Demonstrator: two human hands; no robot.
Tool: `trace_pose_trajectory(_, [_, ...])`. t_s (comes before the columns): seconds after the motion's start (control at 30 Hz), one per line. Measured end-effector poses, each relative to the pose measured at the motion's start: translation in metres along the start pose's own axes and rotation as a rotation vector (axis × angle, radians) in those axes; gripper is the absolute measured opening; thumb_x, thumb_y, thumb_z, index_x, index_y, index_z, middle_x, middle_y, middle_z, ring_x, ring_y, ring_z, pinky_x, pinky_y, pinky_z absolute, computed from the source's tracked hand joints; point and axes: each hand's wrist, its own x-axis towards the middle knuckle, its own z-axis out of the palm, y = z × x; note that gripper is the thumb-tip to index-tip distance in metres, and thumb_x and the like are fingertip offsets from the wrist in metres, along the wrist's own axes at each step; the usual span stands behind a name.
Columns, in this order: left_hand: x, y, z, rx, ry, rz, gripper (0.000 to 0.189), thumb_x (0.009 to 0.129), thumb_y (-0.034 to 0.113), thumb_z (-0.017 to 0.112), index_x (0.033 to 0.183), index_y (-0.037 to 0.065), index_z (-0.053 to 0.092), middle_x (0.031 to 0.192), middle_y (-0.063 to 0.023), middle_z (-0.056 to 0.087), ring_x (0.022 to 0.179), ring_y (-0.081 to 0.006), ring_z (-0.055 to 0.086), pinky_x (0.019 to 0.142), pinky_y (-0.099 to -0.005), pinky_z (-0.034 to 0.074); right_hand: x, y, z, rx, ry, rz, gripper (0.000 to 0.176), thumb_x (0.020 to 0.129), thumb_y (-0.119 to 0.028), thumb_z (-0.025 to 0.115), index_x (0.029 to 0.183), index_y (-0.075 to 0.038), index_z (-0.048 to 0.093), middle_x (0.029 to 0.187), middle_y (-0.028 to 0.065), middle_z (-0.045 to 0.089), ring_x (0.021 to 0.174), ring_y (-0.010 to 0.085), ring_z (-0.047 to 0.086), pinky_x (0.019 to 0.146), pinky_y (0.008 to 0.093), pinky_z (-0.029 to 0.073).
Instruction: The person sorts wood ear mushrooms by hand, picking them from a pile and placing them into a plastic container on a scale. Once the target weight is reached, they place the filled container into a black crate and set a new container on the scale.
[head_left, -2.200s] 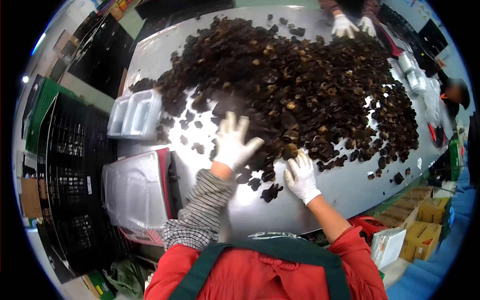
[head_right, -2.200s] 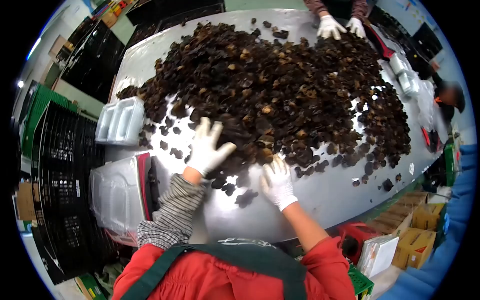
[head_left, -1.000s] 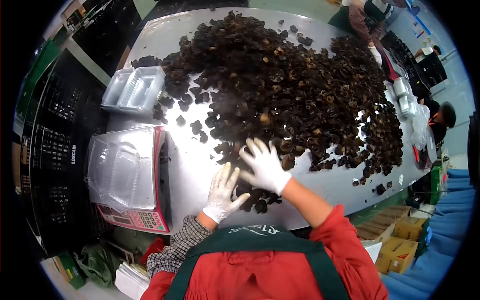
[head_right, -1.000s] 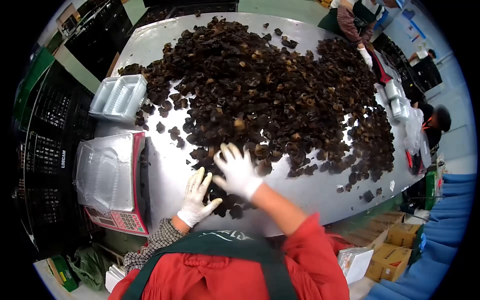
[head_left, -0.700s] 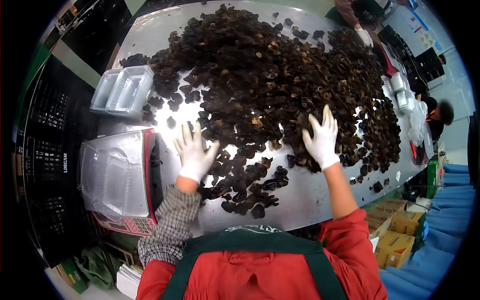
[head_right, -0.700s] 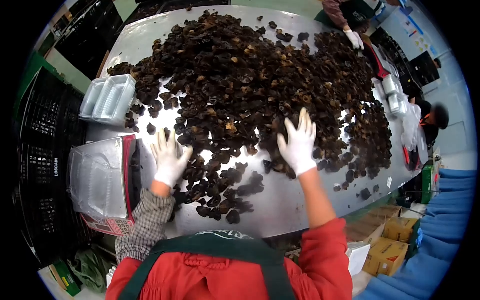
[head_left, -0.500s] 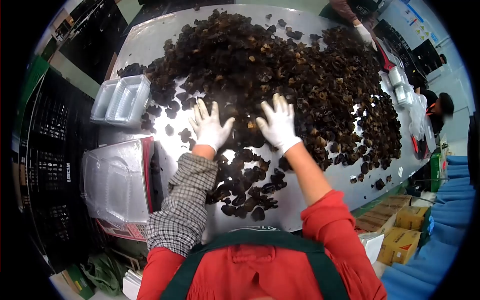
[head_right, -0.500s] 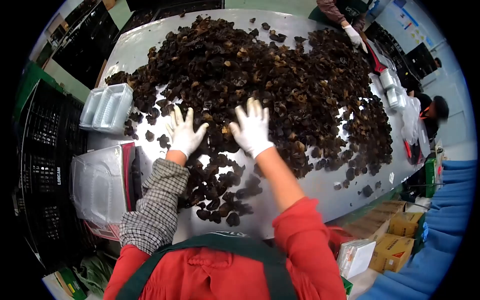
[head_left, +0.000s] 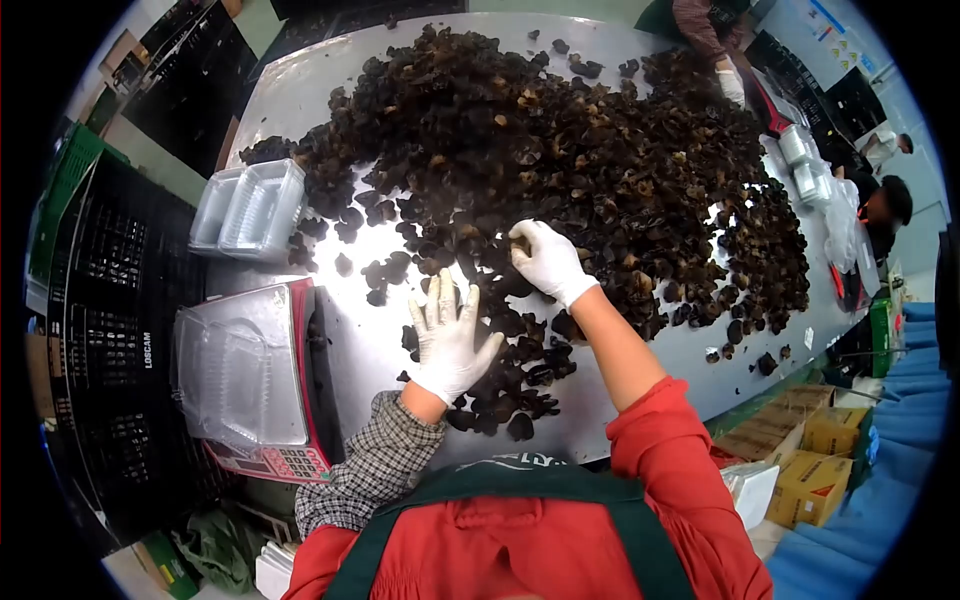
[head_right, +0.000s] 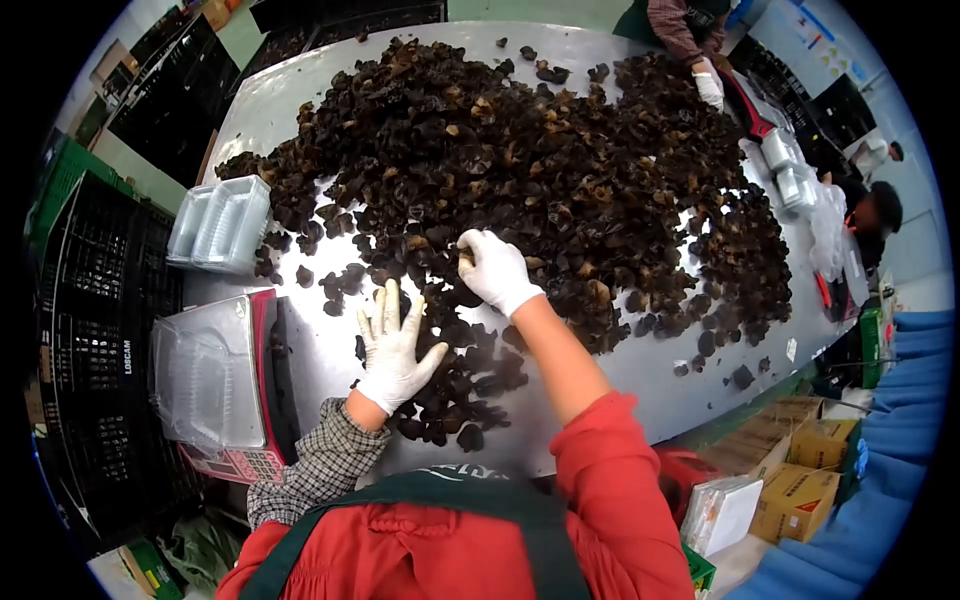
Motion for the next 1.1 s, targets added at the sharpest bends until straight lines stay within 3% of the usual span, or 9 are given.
trace_pose_trajectory(0.1, [0.000,-0.001,-0.016,-0.156,0.215,0.053,0.074,0.076,0.026,0.074,0.138,0.003,0.040,0.147,-0.0275,0.025,0.137,-0.0409,0.025,0.112,-0.0519,0.019,-0.018,-0.025,-0.031,0.596,0.068,0.150,0.015,0.086,-0.005,0.061,0.101,-0.004,0.058,0.083,-0.0038,0.054,0.070,0.0028,0.048,0.064,0.0183,0.044])
trace_pose_trajectory(0.23, [0.006,0.032,-0.051,-0.541,0.336,0.262,0.067,0.074,0.009,0.075,0.134,0.003,0.046,0.138,-0.0205,0.045,0.126,-0.0342,0.047,0.103,-0.0394,0.039,-0.062,-0.057,-0.065,0.926,-0.119,0.198,0.020,0.088,-0.012,0.064,0.104,-0.005,0.056,0.089,-0.0014,0.057,0.076,0.0048,0.052,0.069,0.0205,0.046])
trace_pose_trajectory(0.37, [-0.005,0.058,-0.049,-1.126,0.079,0.138,0.030,0.084,-0.003,0.063,0.113,0.004,0.062,0.110,-0.0104,0.064,0.092,-0.0181,0.066,0.082,-0.0267,0.053,-0.111,-0.079,-0.078,0.897,-0.133,0.257,0.016,0.093,-0.018,0.059,0.100,-0.004,0.058,0.078,-0.0006,0.059,0.061,0.0050,0.053,0.055,0.0192,0.044])
trace_pose_trajectory(0.43, [-0.013,0.056,-0.049,-1.554,-0.171,-0.127,0.020,0.089,0.000,0.059,0.109,0.001,0.063,0.103,-0.0090,0.066,0.088,-0.0150,0.065,0.078,-0.0250,0.053,-0.131,-0.076,-0.087,0.971,-0.120,0.277,0.019,0.097,-0.020,0.052,0.096,-0.003,0.061,0.075,0.0013,0.061,0.057,0.0052,0.055,0.052,0.0191,0.046])
trace_pose_trajectory(0.57, [-0.033,0.073,-0.047,-1.898,-0.371,-0.136,0.014,0.095,0.009,0.054,0.103,0.000,0.061,0.095,-0.0101,0.068,0.084,-0.0147,0.065,0.077,-0.0265,0.052,-0.170,-0.091,-0.093,1.008,0.004,0.287,0.023,0.098,-0.022,0.051,0.101,-0.002,0.061,0.076,0.0016,0.062,0.058,0.0072,0.057,0.054,0.0192,0.047])
trace_pose_trajectory(0.77, [-0.064,0.109,-0.030,-1.538,-0.457,-0.228,0.018,0.093,0.016,0.057,0.103,0.001,0.062,0.087,-0.0051,0.066,0.078,-0.0098,0.061,0.071,-0.0234,0.049,-0.222,-0.098,-0.102,0.853,0.051,0.303,0.026,0.094,-0.021,0.057,0.109,0.000,0.060,0.080,0.0027,0.060,0.062,0.0088,0.055,0.059,0.0222,0.048])
trace_pose_trajectory(0.9, [-0.089,0.121,-0.022,-1.056,-0.622,0.135,0.026,0.089,0.020,0.063,0.105,-0.001,0.063,0.090,-0.0071,0.067,0.083,-0.0140,0.062,0.078,-0.0276,0.051,-0.298,-0.047,-0.142,0.671,-0.082,0.560,0.024,0.089,-0.015,0.060,0.110,-0.003,0.062,0.078,0.0021,0.061,0.070,0.0093,0.057,0.064,0.0235,0.048])
trace_pose_trajectory(0.97, [-0.084,0.102,-0.023,-0.879,-0.424,0.244,0.024,0.085,0.016,0.066,0.104,0.002,0.064,0.104,-0.0092,0.062,0.095,-0.0185,0.061,0.083,-0.0304,0.049,-0.345,-0.019,-0.161,0.581,-0.012,0.764,0.032,0.087,-0.021,0.064,0.113,-0.003,0.061,0.074,0.0049,0.062,0.075,0.0169,0.063,0.069,0.0291,0.051])
trace_pose_trajectory(1.1, [-0.044,0.022,-0.013,-0.386,0.335,0.287,0.027,0.078,0.014,0.066,0.101,0.001,0.063,0.108,-0.0173,0.062,0.102,-0.0333,0.058,0.092,-0.0416,0.046,-0.394,0.017,-0.174,-0.563,0.034,0.854,0.053,0.078,-0.031,0.073,0.118,0.001,0.058,0.110,0.0215,0.063,0.099,0.0325,0.064,0.084,0.0371,0.050])
